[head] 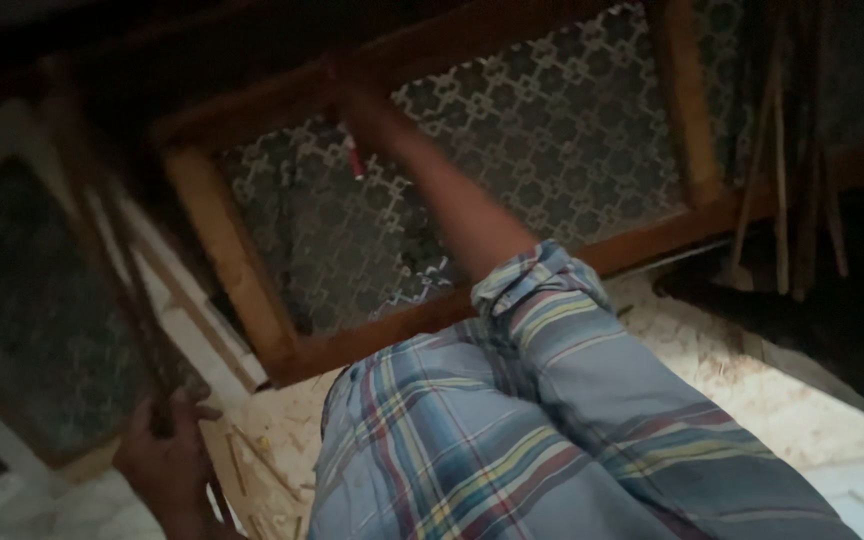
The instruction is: The person cuts thin wooden strips on a small table saw, then holds the strips against a wooden frame with decorative glass panels and marks them with a red marker to size them for fitting. The person repeatedly positions, aligns, and marks strips along the frame rails.
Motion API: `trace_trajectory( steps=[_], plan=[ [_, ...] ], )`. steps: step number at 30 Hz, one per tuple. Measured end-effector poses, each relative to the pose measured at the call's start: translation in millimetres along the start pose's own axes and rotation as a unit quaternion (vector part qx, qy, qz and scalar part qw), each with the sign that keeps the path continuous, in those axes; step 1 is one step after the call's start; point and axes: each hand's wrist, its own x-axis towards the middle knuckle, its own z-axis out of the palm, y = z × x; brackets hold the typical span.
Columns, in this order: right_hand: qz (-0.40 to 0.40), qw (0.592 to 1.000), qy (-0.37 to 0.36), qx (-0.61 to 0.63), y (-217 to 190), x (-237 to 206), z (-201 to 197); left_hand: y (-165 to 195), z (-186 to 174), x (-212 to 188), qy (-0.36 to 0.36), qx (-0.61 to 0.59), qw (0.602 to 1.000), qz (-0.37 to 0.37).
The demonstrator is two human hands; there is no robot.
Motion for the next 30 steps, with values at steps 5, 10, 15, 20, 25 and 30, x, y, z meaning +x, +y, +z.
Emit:
trace_trajectory(
  steps=[5,10,15,20,25,30],
  plan=[
    [-0.029,0.997,-0.005,-0.070,-20.9,-19.7,-0.9,-35.7,23.2,9.3,-0.091,-0.247,0.962,0.076],
    [-0.082,0.996,0.008,-0.030,-30.4,-20.4,5.1,-46.2,45.2,11.9,-0.234,-0.435,0.868,0.038],
    [-0.136,0.949,-0.065,0.278,-40.6,-60.9,23.9,-27.5,57.6,12.2,-0.253,-0.465,0.846,0.070],
    [-0.183,0.977,-0.077,-0.079,-67.5,-176.0,82.2,-21.1,57.2,18.8,-0.265,-0.471,0.839,0.066],
    [-0.074,0.990,-0.094,0.074,-99.4,-232.7,132.0,-6.4,56.7,16.7,-0.277,-0.418,0.857,0.123],
    [-0.108,0.990,-0.048,0.081,-101.1,-246.9,117.1,25.5,53.4,6.7,-0.258,-0.324,0.901,0.127]
  ],
)
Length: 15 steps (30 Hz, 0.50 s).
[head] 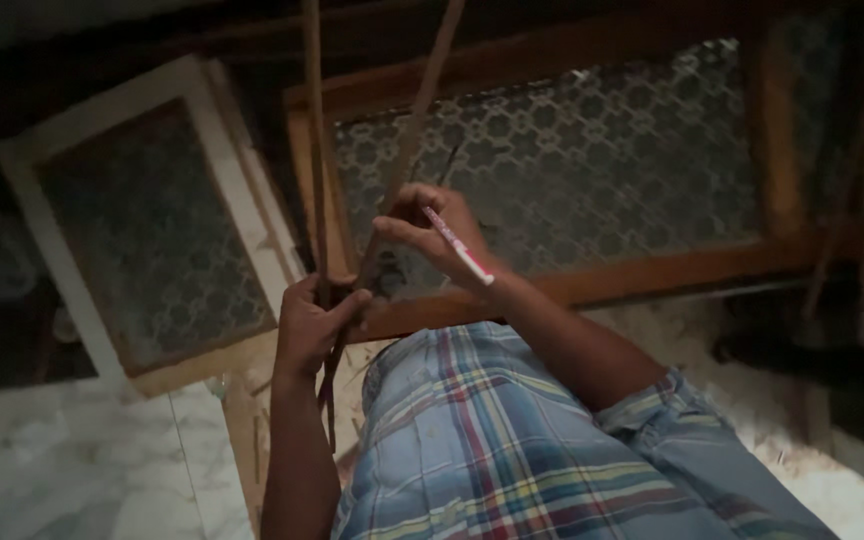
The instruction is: The person cuts thin wooden strips on a small table saw, then holds the strips against a wooden frame with decorative glass panels and marks them with a red marker to size them for fitting. The person repeatedly positions, aligns, and marks strips along the frame rails.
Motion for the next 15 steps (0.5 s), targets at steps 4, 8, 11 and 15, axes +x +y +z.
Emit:
trace_trajectory(
  steps=[4,8,11,15],
  plan=[
    [0.002,0.997,0.042,0.071,0.1,-12.2,-15.4,19.8,10.1,-0.8,0.011,0.021,0.999,0.022],
    [0.000,0.995,0.096,0.032,1.4,-22.9,-31.4,33.9,-3.1,-0.1,0.096,0.107,0.982,0.125],
    [0.004,0.978,0.120,0.171,7.3,-29.3,-49.7,41.7,-37.9,-8.0,0.176,0.113,0.947,0.243],
    [-0.046,0.967,0.157,0.197,18.5,-38.4,-78.4,46.8,-74.0,-20.0,0.230,0.067,0.950,0.202]
  ],
)
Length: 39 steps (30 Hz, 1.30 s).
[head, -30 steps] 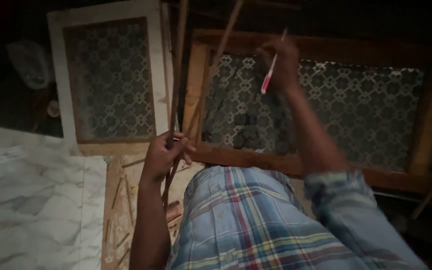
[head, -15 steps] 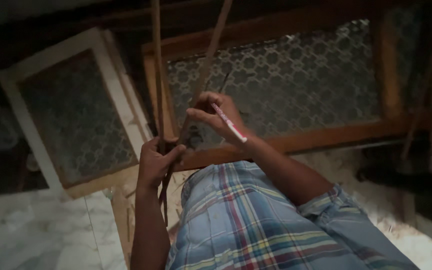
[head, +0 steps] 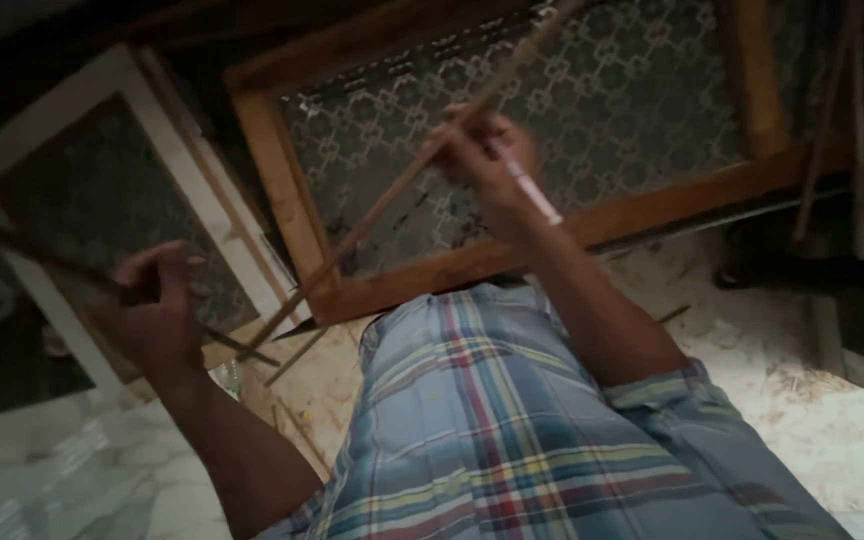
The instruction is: The person cuts thin wooden strips on a small table saw, then holds the strips against a wooden frame with decorative glass panels and marks them with a red marker to size them for fitting. The person repeatedly positions, aligns, and marks strips along the frame rails.
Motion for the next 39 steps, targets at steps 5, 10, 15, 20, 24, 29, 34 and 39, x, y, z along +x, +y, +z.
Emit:
trace_trajectory(
  steps=[5,10,15,20,24,29,34,39],
  plan=[
    [-0.052,0.995,0.024,0.079,-4.6,-1.3,-43.7,13.4,6.6,-14.6,-0.048,0.165,0.985,-0.028],
    [-0.099,0.984,0.130,0.076,-12.3,-13.0,-105.5,22.3,45.8,-28.3,-0.172,0.241,0.953,-0.062],
    [-0.063,0.983,0.157,0.065,-23.3,-31.1,-152.5,14.8,65.2,-33.0,-0.246,0.116,0.961,-0.053],
    [-0.188,0.786,0.216,-0.548,-68.6,-76.1,-167.9,1.0,70.2,-34.4,-0.251,0.039,0.962,-0.098],
    [-0.445,0.622,0.195,-0.614,-104.5,-109.0,-148.2,-13.0,72.1,-30.1,-0.253,-0.023,0.953,-0.164],
    [-0.324,0.591,0.031,-0.738,-128.9,-116.1,-139.3,-23.1,70.7,-24.0,-0.292,0.007,0.944,-0.153],
    [-0.238,0.598,0.043,-0.764,-116.0,-131.6,-191.2,-25.3,75.2,-19.5,-0.236,0.152,0.955,-0.098],
    [-0.254,0.558,0.290,-0.735,-130.1,-126.5,-299.4,-41.9,78.6,-21.5,-0.128,0.234,0.962,-0.064]
  ],
)
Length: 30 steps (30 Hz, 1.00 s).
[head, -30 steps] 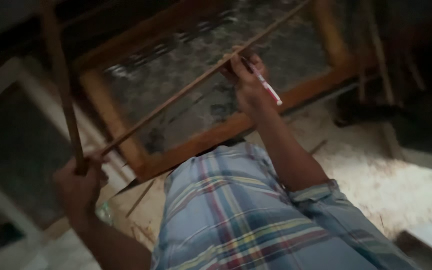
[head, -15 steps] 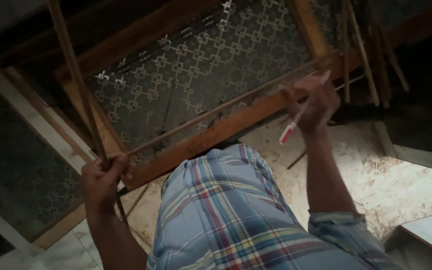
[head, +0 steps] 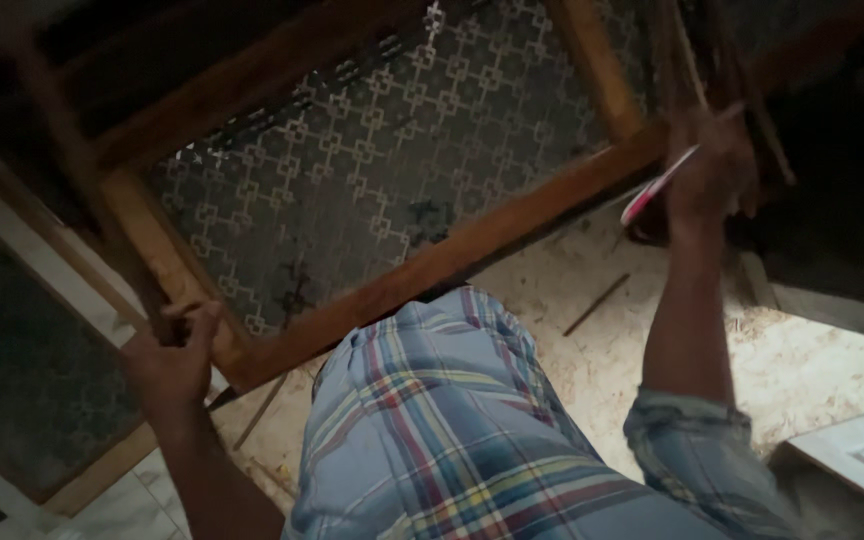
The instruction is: The person cuts thin wooden strips on a small table saw, then holds the strips against a wooden frame with decorative glass panels and marks them with a red marker to size them for fitting. The person repeatedly positions, aligns, and marks strips along the frame rails.
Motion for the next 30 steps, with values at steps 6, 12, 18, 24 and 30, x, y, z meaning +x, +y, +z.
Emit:
trace_trajectory(
  steps=[6,12,18,24,30],
  plan=[
    [0.031,0.991,0.048,-0.120,122.1,36.7,58.1,-42.4,25.9,-3.5,0.026,0.138,0.990,0.033],
    [-0.094,0.976,0.146,-0.134,149.4,50.8,142.8,-66.3,36.9,-23.7,0.033,0.116,0.993,-0.007],
    [-0.113,0.987,0.061,0.101,59.9,74.9,224.7,-57.3,44.2,-35.4,0.051,0.146,0.988,-0.013],
    [-0.063,0.994,0.041,0.077,18.2,87.7,203.9,-62.3,44.0,-46.6,0.056,0.125,0.990,-0.041],
    [-0.047,0.993,0.055,0.091,17.9,81.3,202.7,-74.4,43.1,-58.7,0.084,0.170,0.980,-0.054]
  ],
)
